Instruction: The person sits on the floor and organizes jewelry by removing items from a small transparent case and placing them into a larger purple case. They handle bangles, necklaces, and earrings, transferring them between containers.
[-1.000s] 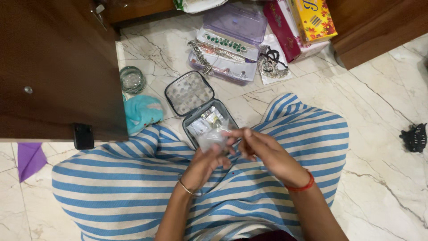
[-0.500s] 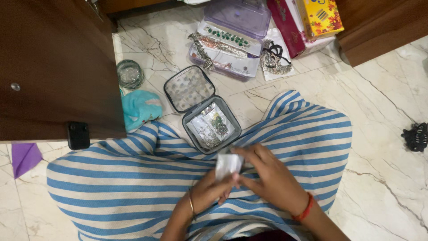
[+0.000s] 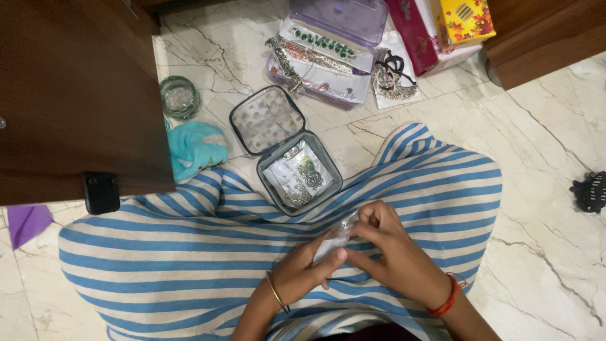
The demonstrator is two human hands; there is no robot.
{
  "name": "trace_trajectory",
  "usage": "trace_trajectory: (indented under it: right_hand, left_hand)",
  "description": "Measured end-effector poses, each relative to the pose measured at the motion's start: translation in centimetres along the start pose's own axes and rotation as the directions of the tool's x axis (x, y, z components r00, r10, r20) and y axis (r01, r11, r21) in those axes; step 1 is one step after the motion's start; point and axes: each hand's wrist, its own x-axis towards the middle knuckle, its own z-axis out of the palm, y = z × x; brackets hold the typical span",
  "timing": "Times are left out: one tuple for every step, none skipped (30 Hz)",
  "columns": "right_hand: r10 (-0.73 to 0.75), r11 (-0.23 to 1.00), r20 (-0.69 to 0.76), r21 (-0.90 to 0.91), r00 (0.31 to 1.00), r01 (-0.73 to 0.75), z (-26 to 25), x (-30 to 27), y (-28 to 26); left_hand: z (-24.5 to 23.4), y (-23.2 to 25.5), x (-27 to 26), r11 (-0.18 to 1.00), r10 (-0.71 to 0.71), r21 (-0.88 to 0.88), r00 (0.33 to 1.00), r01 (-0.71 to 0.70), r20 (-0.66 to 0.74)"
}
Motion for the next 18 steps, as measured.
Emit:
trace_trajectory:
  right_hand:
    - [0.011,1.0,0.014,-0.028,1.0,-0.011,-0.1,0.0,-0.1]
    - [-0.009,1.0,0.003,-0.007,1.0,0.009,-0.1,0.1,-0.1]
    - [-0.03,0.999,-0.011,0.011,1.0,0.03,-0.1,0.1,-0.2]
    - [-0.05,0.998,-0.025,0.03,0.998,0.05,-0.1,0.1,-0.2]
    - [-0.039,0.999,-0.033,0.027,0.999,0.04,-0.2,0.2,-0.3]
    - [-0.028,0.999,-0.041,0.024,0.999,0.029,-0.3,0.2,-0.4]
    - [-0.016,1.0,-0.049,0.021,0.999,0.017,-0.3,0.3,-0.6]
    - [-0.008,1.0,-0.045,0.025,0.999,0.009,-0.4,0.3,-0.7]
    - [0.002,1.0,-0.041,0.026,0.999,-0.001,-0.5,0.4,-0.7]
    - [0.012,1.0,-0.036,0.028,0.999,-0.011,-0.5,0.4,-0.8]
    - [0.016,0.999,-0.034,0.04,0.999,-0.015,-0.6,0.5,-0.9]
    - [0.021,0.998,-0.031,0.053,0.999,-0.019,-0.7,0.5,-0.9]
    - [0.024,0.997,-0.029,0.068,0.999,-0.022,-0.7,0.6,-1.0]
    - [0.008,0.998,-0.057,0.063,0.998,-0.005,-0.6,0.6,-1.1]
    - [-0.009,0.998,-0.084,0.059,0.996,0.014,-0.6,0.7,-1.2]
    - [-0.027,0.998,-0.111,0.055,0.993,0.033,-0.5,0.7,-1.3]
    - [-0.017,0.999,-0.103,0.049,0.995,0.022,-0.5,0.8,-1.3]
    - [-0.007,0.999,-0.095,0.043,0.995,0.011,-0.5,0.9,-1.3]
  left_hand:
    - [0.0,0.0,0.0,1.0,-0.008,0.011,1.0,0.008,0.004]
    - [0.0,0.0,0.1,0.993,0.076,0.093,0.996,-0.071,-0.042]
    - [0.0,0.0,0.2,0.973,0.163,0.18,0.983,-0.147,-0.079]
    - [0.1,0.1,0.2,0.939,0.253,0.267,0.962,-0.217,-0.106]
    - [0.0,0.2,0.3,0.943,0.239,0.262,0.964,-0.203,-0.116]
    - [-0.1,0.4,0.3,0.948,0.226,0.257,0.966,-0.188,-0.125]
    - [-0.1,0.6,0.3,0.952,0.212,0.252,0.968,-0.174,-0.133]
    - [-0.2,0.7,0.4,0.953,0.241,0.22,0.961,-0.208,-0.135]
    - [-0.3,0.7,0.4,0.952,0.27,0.185,0.953,-0.244,-0.136]
    - [-0.4,0.8,0.4,0.949,0.299,0.15,0.944,-0.279,-0.138]
    - [-0.4,0.8,0.6,0.947,0.3,0.161,0.942,-0.277,-0.148]
    - [-0.4,0.8,0.7,0.946,0.302,0.172,0.94,-0.275,-0.157]
    - [-0.5,0.7,0.8,0.945,0.302,0.185,0.938,-0.271,-0.168]
    - [-0.5,0.5,0.9,0.973,0.214,0.121,0.963,-0.196,-0.164]
    - [-0.4,0.4,1.1,0.992,0.124,0.057,0.98,-0.117,-0.156]
    - [-0.4,0.2,1.2,0.999,0.034,-0.006,0.989,-0.035,-0.141]
    - [-0.4,0.0,1.3,0.998,0.041,-0.043,0.992,-0.047,-0.121]
    - [-0.3,-0.3,1.3,0.995,0.049,-0.079,0.994,-0.057,-0.101]
